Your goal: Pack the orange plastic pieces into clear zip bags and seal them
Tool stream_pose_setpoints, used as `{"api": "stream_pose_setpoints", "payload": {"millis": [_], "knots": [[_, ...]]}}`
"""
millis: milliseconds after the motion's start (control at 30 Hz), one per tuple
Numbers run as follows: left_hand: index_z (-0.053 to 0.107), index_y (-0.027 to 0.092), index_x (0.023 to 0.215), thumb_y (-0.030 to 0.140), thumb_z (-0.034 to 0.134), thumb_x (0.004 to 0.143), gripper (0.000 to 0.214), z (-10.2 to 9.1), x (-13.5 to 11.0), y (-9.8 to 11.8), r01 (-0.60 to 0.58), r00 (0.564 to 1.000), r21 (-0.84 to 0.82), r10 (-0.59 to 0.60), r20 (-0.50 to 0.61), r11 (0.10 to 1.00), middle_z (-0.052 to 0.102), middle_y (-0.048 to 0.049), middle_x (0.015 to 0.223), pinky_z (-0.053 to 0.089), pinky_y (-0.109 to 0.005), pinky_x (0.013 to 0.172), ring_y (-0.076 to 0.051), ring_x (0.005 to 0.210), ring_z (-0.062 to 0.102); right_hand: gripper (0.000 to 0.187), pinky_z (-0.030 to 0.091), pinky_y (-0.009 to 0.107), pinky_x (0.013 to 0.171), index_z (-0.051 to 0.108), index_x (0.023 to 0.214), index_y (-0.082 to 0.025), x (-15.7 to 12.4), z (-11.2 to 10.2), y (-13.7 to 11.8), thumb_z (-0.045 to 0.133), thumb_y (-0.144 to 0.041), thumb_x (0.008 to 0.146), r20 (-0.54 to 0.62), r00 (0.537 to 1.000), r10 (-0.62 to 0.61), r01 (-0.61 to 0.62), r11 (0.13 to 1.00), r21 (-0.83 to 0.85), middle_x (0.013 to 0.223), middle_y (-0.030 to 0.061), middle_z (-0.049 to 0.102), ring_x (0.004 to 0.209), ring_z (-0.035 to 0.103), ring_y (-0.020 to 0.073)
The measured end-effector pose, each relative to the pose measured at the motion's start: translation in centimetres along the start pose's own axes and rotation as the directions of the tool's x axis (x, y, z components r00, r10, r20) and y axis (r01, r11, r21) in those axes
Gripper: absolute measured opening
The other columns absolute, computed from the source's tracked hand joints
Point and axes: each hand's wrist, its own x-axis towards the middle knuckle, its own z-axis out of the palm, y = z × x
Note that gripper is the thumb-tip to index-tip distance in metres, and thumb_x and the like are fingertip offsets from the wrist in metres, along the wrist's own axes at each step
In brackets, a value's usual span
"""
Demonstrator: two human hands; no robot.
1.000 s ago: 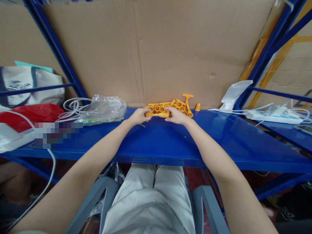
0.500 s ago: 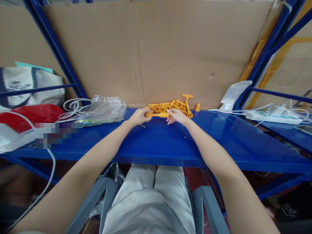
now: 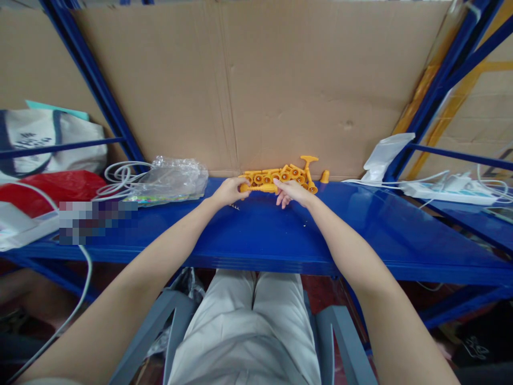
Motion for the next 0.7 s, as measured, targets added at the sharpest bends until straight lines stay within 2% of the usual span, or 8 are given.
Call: {"api": "stream_pose_setpoints", "payload": {"millis": [67,133,267,367,433,533,700], "knots": [[0.071,0.017,0.091,0.022,0.066,0.075,0.017,-0.03,-0.01,0.07,0.01,1.0,-0.012,-0.01,0.005,1.0,0.073,-0.0031,0.083,0.047,-0.026,0.071,-0.017,0.075,0.065,0.053,0.043,0.02,0.037,0.054,0.074,-0.018,-0.04,0.06,-0.14,0.04,-0.064,0.096,-0.011,1.0,0.012,-0.012,0.999,-0.032,0.054,0.0074,0.066,0.039,0.056,0.0117],[0.071,0.017,0.09,0.022,0.066,0.075,0.016,-0.04,-0.02,0.12,0.017,1.0,-0.02,-0.017,0.0,1.0,0.073,-0.0028,0.081,0.047,-0.026,0.071,-0.017,0.074,0.064,0.05,0.041,0.019,0.036,0.055,0.078,-0.018,-0.12,-0.03,-0.29,0.041,-0.062,0.097,-0.02,1.0,0.006,-0.007,0.999,-0.051,0.06,0.0075,0.068,0.04,0.058,0.0108],[0.072,0.017,0.09,0.021,0.066,0.075,0.016,0.0,-0.02,0.12,0.022,1.0,-0.031,-0.022,-0.014,0.999,0.072,-0.0024,0.078,0.047,-0.025,0.071,-0.016,0.072,0.064,0.021,0.048,0.018,0.046,0.056,0.094,-0.018,-0.25,-0.37,-0.35,0.067,-0.035,0.091,-0.047,0.996,-0.071,0.069,0.996,-0.051,0.086,0.0062,0.075,0.051,0.064,0.009],[0.072,0.017,0.088,0.02,0.067,0.074,0.016,-0.03,-0.05,0.08,0.023,1.0,-0.028,-0.024,-0.016,0.999,0.072,-0.0019,0.076,0.046,-0.025,0.07,-0.016,0.071,0.064,0.02,0.05,0.018,0.05,0.056,0.097,-0.018,-0.11,-0.5,-0.08,0.072,-0.025,0.087,-0.06,0.991,-0.117,0.113,0.991,-0.072,0.09,0.0051,0.075,0.053,0.064,0.0079],[0.072,0.017,0.088,0.02,0.067,0.074,0.016,-0.07,-0.06,0.06,0.023,1.0,-0.02,-0.023,-0.017,1.0,0.072,-0.002,0.078,0.046,-0.025,0.07,-0.016,0.072,0.064,0.018,0.05,0.019,0.05,0.058,0.092,-0.017,0.05,-0.51,0.12,0.07,-0.03,0.089,-0.046,0.989,-0.138,0.133,0.986,-0.098,0.086,0.0056,0.075,0.052,0.063,0.0079],[0.073,0.016,0.089,0.02,0.067,0.073,0.017,-0.09,-0.03,0.0,0.008,1.0,-0.006,-0.008,-0.029,1.0,0.073,-0.003,0.083,0.046,-0.026,0.07,-0.017,0.074,0.064,0.029,0.048,0.018,0.049,0.061,0.082,-0.015,0.18,-0.35,0.18,0.065,-0.043,0.092,-0.017,0.988,-0.151,0.148,0.983,-0.11,0.076,0.0067,0.075,0.05,0.062,0.0082],[0.073,0.017,0.089,0.021,0.068,0.073,0.018,0.13,0.11,-0.18,-0.055,0.995,0.01,0.055,-0.085,0.998,0.075,-0.0041,0.088,0.047,-0.026,0.072,-0.017,0.079,0.066,0.056,0.043,0.018,0.041,0.058,0.068,-0.015,0.01,0.32,-0.26,0.044,-0.061,0.097,-0.038,0.999,-0.028,0.027,0.999,-0.033,0.055,0.0081,0.067,0.041,0.057,0.0097]]}}
